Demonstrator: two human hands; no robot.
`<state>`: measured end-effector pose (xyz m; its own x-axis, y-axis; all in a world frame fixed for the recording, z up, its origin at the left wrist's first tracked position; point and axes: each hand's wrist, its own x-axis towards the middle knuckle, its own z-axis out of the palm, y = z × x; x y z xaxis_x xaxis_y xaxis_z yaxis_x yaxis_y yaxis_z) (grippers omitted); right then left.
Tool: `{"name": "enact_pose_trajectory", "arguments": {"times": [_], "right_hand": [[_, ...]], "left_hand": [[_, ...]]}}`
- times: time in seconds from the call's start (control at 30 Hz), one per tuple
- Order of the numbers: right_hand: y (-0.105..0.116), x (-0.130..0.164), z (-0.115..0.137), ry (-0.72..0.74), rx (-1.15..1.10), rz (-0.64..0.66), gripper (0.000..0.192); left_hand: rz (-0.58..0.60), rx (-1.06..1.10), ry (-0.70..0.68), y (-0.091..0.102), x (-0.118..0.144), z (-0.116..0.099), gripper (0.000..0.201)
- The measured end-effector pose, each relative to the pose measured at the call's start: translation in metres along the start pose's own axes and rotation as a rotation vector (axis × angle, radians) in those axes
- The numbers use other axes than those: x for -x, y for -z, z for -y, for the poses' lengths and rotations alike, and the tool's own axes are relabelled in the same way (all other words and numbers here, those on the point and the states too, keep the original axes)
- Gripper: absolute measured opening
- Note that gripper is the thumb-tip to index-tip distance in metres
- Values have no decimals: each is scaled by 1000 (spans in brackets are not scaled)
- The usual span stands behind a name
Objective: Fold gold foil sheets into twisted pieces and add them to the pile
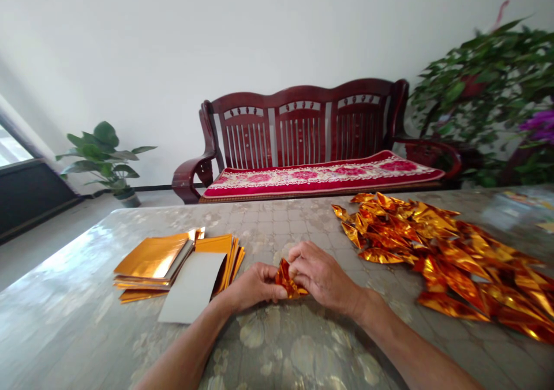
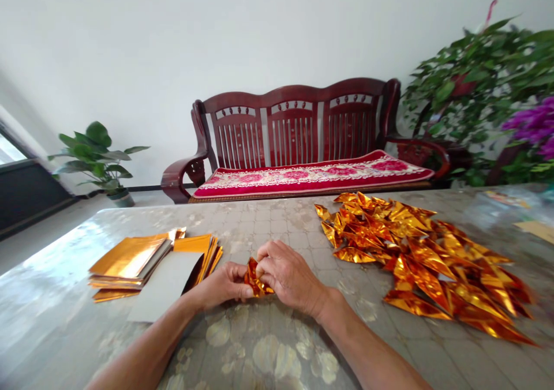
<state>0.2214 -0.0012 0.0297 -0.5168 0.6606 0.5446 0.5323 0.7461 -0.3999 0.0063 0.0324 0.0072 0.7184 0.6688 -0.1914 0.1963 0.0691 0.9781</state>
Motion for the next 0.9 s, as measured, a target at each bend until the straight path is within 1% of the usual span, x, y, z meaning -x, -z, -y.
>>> {"name": "enact_pose_trajectory", "arguments": {"times": [0.1,0.17,0.23,0.3,0.37,0.47,0.57,0.63,0.73,0.8,0.83,0.9], "right_hand": [[-1,1,0,5,-7,-2,15],[-1,1,0,10,-7,5,15],[-2,1,-1,0,-11,17,14],[-1,0,-2,-29,-50,18,13],[0,0,-4,-69,-125,-13,15],[3,2,-6,-109,-220,-78,21],[5,5,-7,-117,-215,-96,26],[3,6,-7,-121,-173,-92,31],[-2,5,-10,-113,-135,-94,26],[-5,5,-13,-97,-140,-105,20],[-6,6,-16,-90,-141,-113,19],[-8,7,-20,-88,-128,-138,18]], "left_hand": [[-69,-76,-8,0,-1,1,40],[-94,-104,-18,-1,-1,2,38],[-101,-111,-35,-2,-2,4,35],[-135,-92,-35,-2,-3,6,34],[-201,-52,-30,-2,-5,10,36],[-324,8,-69,-2,-10,17,42],[-429,47,-122,-2,-13,21,44],[-442,80,-155,-4,-15,21,41],[-400,112,-195,-6,-17,22,34],[-416,73,-214,-6,-17,23,30],[-457,21,-225,-6,-17,23,30],[-601,-139,-262,-5,-14,23,39]]}}
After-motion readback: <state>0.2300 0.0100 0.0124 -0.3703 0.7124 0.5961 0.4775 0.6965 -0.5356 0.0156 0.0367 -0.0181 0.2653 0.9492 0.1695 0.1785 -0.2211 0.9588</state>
